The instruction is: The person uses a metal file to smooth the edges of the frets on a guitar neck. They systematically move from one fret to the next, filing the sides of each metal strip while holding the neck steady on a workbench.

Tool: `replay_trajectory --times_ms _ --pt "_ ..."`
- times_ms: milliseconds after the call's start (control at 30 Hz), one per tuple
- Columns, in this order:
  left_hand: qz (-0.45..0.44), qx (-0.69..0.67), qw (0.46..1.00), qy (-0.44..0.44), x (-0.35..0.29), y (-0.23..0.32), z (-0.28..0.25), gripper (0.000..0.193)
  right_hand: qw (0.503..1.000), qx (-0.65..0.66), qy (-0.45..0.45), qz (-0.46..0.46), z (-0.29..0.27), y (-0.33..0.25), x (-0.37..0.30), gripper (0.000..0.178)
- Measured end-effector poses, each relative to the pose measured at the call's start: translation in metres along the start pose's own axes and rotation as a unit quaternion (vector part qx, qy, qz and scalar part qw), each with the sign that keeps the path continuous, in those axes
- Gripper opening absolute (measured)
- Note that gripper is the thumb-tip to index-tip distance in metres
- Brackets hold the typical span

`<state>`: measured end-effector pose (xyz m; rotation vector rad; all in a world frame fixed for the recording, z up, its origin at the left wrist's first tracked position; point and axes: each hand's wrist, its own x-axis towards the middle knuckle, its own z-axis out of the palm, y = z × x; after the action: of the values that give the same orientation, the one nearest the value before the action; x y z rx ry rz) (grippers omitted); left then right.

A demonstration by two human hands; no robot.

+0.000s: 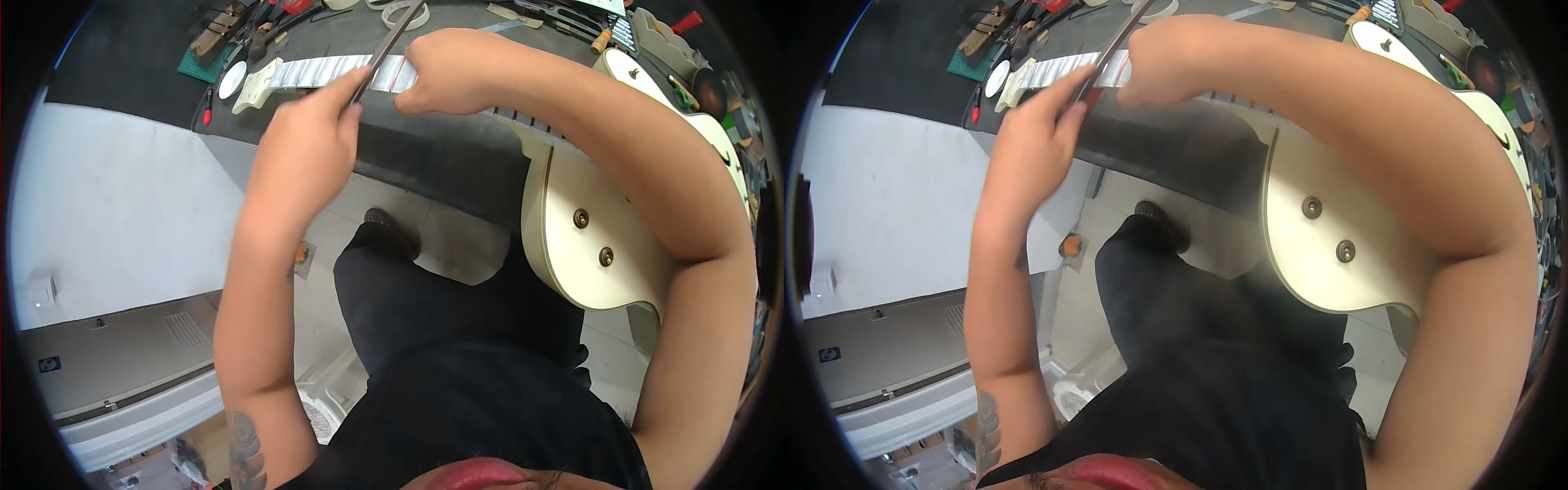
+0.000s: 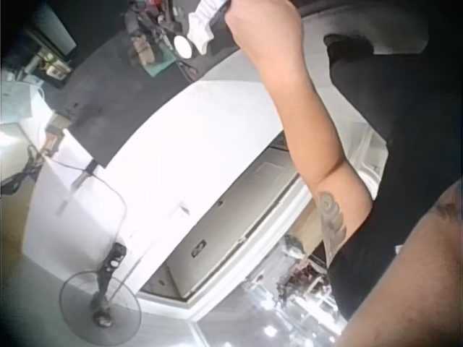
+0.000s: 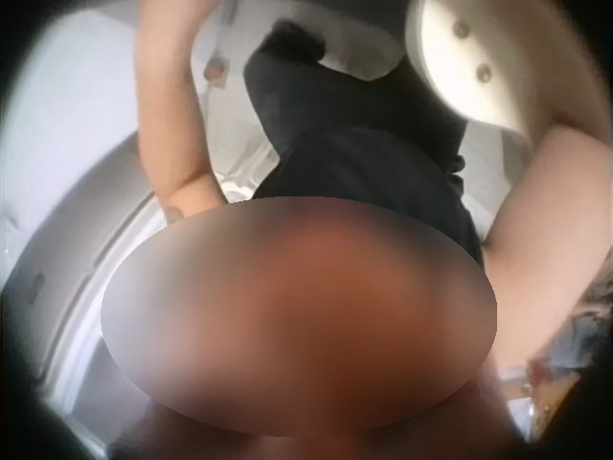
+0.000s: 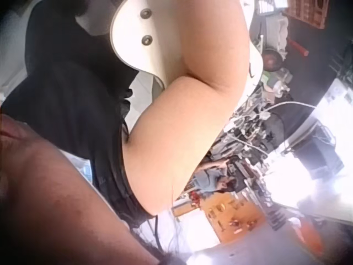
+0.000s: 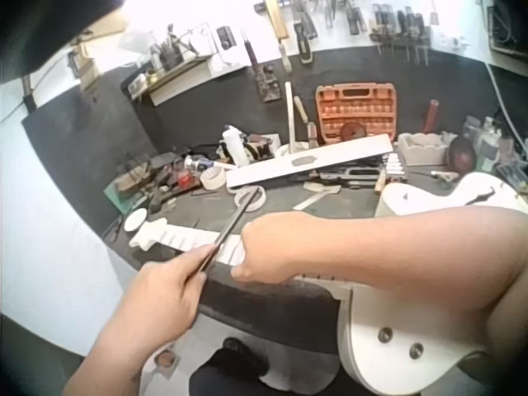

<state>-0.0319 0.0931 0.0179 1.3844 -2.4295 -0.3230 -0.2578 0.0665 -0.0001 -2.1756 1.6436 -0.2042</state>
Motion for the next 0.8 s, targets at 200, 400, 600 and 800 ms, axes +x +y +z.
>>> replay_trajectory --times_ms 200,400,600,800 --pt "-0.054 -0.002 0.998 0.01 -0.158 -0.016 0.007 0.06 1.0 -0.011 -0.014 0.013 -0.006 0.001 -0.008 0.053" --pt "-0.05 -0.019 0.998 -0.019 -0.035 -0.011 -0.004 0.048 1.0 -0.007 -0.011 -0.002 -0.006 -0.005 -0.005 0.054" --pt "-0.048 -0.051 0.997 -0.032 -0.041 -0.01 0.003 0.052 1.0 -0.01 -0.014 0.001 -0.002 0.005 -0.006 0.054" --pt "-0.069 -0.074 0.995 -0.005 -0.138 -0.018 0.004 0.058 0.999 -0.013 -0.022 0.022 -0.006 -0.003 -0.01 0.053"
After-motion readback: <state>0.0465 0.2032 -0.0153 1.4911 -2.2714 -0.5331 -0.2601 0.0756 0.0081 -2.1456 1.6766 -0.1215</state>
